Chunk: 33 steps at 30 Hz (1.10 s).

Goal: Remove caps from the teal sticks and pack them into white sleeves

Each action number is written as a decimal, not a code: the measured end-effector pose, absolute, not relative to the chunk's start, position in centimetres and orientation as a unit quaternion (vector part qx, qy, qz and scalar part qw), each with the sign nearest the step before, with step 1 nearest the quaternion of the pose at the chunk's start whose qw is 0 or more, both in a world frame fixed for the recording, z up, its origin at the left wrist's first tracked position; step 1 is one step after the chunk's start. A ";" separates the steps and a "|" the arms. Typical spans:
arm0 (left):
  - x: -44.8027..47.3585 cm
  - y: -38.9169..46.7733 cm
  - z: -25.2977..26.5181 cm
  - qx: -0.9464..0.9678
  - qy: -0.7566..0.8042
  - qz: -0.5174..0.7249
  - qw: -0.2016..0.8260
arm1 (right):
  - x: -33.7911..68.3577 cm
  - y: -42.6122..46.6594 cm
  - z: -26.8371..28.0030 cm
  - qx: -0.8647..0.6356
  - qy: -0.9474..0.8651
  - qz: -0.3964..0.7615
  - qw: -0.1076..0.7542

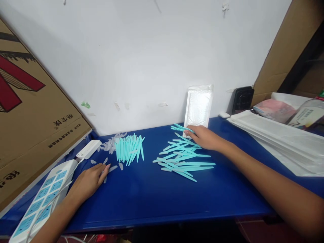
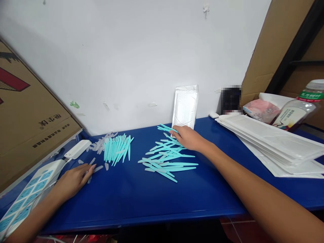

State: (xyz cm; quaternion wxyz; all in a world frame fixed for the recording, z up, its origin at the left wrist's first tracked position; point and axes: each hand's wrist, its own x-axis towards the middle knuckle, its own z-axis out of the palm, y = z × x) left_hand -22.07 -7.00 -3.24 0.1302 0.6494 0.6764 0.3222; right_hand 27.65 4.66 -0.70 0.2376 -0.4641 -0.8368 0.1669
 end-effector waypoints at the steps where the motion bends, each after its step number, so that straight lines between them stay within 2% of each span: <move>1: -22.0 -7.0 -3.3 0.677 0.665 0.301 0.091 | 27.6 4.7 -0.7 -0.464 -0.837 0.166 0.238; 4: -21.9 -6.9 -3.5 0.755 0.622 0.201 -0.045 | 27.7 4.7 -0.6 -0.466 -0.836 0.166 0.238; 11: -21.4 -6.4 -3.2 0.754 0.636 0.019 -0.163 | 27.8 4.8 -0.6 -0.472 -0.829 0.177 0.241; 15: -21.3 -6.0 -3.3 0.745 0.633 0.007 -0.208 | 27.9 4.9 -0.7 -0.472 -0.831 0.169 0.242; 18: -21.4 -5.6 -3.4 0.730 0.652 0.058 -0.194 | 28.0 4.9 -0.7 -0.470 -0.833 0.164 0.242; 21: -20.9 -5.1 -3.2 0.694 0.688 0.178 -0.120 | 27.9 4.9 -0.7 -0.472 -0.832 0.165 0.240; 23: -20.2 -4.6 -2.7 0.634 0.715 0.294 -0.020 | 27.9 4.9 -0.7 -0.472 -0.832 0.167 0.238; 25: -19.5 -3.9 -1.9 0.530 0.712 0.435 0.154 | 28.0 4.9 -0.8 -0.470 -0.833 0.168 0.238; 28: -18.6 -2.6 -0.5 0.324 0.574 0.595 0.459 | 28.0 5.0 -0.8 -0.466 -0.836 0.165 0.240; 31: -17.8 -1.1 0.5 0.224 0.487 0.615 0.579 | 27.9 5.0 -0.8 -0.467 -0.836 0.159 0.239; 33: -17.0 0.0 0.7 0.190 0.464 0.613 0.611 | 27.8 4.9 -0.8 -0.467 -0.835 0.165 0.240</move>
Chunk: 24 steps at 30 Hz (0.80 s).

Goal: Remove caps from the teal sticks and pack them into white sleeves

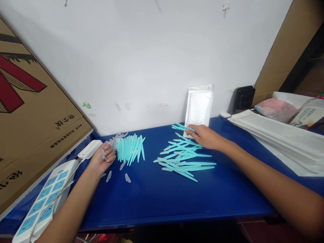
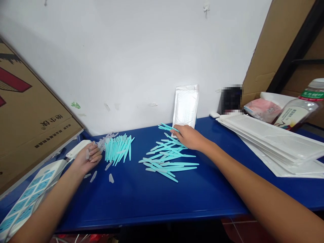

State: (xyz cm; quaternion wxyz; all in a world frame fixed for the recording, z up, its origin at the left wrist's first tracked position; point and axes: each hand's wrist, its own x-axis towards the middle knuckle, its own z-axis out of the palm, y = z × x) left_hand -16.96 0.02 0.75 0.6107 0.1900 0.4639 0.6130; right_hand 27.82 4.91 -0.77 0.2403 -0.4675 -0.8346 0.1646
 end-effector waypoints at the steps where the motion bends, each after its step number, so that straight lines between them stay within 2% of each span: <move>1: -16.4 0.6 0.7 0.181 0.457 0.612 0.620 | 27.8 4.9 -0.7 -0.466 -0.833 0.171 0.242; 16: -5.4 4.0 1.8 0.179 0.387 0.537 0.728 | 27.7 4.7 -0.7 -0.463 -0.832 0.179 0.247; 24: -3.5 2.9 1.1 0.293 0.390 0.513 0.707 | 27.0 4.1 -0.1 -0.431 -0.814 0.257 0.291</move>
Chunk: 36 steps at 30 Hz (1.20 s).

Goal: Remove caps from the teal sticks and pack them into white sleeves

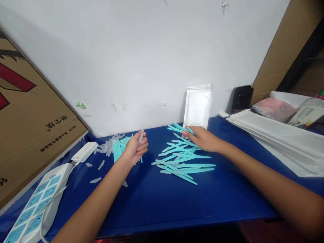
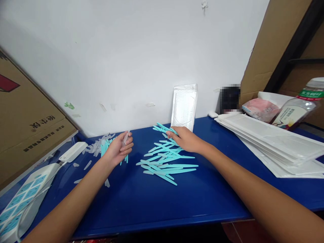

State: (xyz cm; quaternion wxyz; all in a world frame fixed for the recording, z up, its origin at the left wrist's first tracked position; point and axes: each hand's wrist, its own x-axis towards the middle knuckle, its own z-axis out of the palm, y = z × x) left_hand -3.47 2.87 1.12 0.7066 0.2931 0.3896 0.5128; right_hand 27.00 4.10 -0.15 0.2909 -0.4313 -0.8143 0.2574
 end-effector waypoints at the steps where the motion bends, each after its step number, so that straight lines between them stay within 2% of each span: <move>1: -3.3 2.7 0.8 0.340 0.396 0.508 0.686 | 26.9 4.0 0.0 -0.429 -0.806 0.282 0.296; 6: -2.7 1.9 -0.3 0.510 0.452 0.433 0.590 | 26.4 3.6 0.7 -0.426 -0.767 0.374 0.301; 11: -2.7 1.6 -0.7 0.580 0.461 0.374 0.558 | 26.1 3.2 0.9 -0.418 -0.762 0.400 0.292; 14: -3.0 1.5 -0.7 0.653 0.465 0.347 0.486 | 26.0 3.1 0.9 -0.410 -0.770 0.394 0.289; 19: -3.3 1.2 -0.6 0.741 0.478 0.336 0.331 | 25.9 3.0 0.9 -0.399 -0.791 0.363 0.290; 28: -2.8 0.6 -0.8 0.775 0.465 0.337 0.264 | 25.5 2.9 0.6 -0.414 -0.799 0.304 0.313; 36: -3.0 0.6 -2.3 0.815 0.435 0.381 0.042 | 25.5 2.7 0.6 -0.429 -0.776 0.344 0.310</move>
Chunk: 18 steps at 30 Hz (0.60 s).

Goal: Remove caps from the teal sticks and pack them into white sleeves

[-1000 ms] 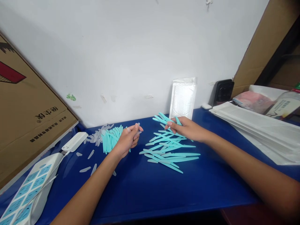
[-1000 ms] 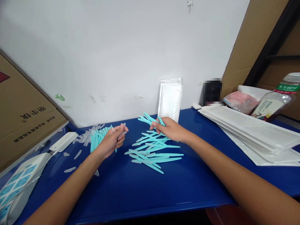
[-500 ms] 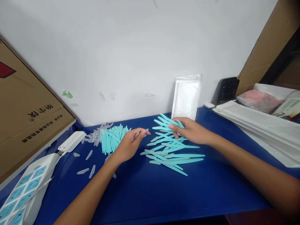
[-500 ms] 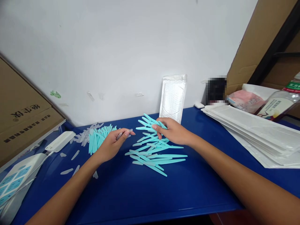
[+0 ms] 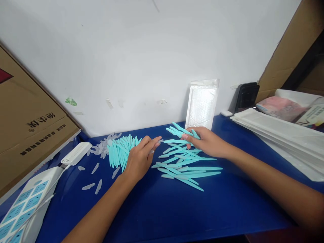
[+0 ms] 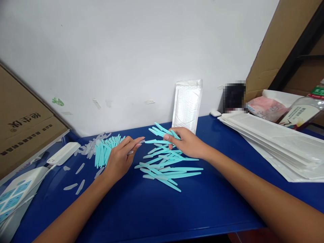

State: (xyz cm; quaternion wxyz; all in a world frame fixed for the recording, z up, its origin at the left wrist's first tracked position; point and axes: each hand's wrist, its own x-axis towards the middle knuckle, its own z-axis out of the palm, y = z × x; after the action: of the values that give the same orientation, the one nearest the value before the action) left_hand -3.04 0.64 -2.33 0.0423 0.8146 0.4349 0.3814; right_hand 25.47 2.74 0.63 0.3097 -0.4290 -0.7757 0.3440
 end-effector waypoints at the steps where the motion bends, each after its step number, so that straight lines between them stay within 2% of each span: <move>1: -3.0 0.6 -2.4 0.815 0.435 0.381 0.029 | 25.5 2.7 0.7 -0.431 -0.773 0.350 0.308; 18: -3.2 0.3 -2.8 0.814 0.405 0.402 0.105 | 25.6 3.0 0.4 -0.406 -0.773 0.389 0.293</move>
State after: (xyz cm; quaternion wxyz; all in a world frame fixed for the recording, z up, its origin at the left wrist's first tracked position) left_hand -3.19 0.35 -2.75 0.1046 0.8142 0.4053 0.4024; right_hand 25.58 3.04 0.43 0.2934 -0.4063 -0.7731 0.3888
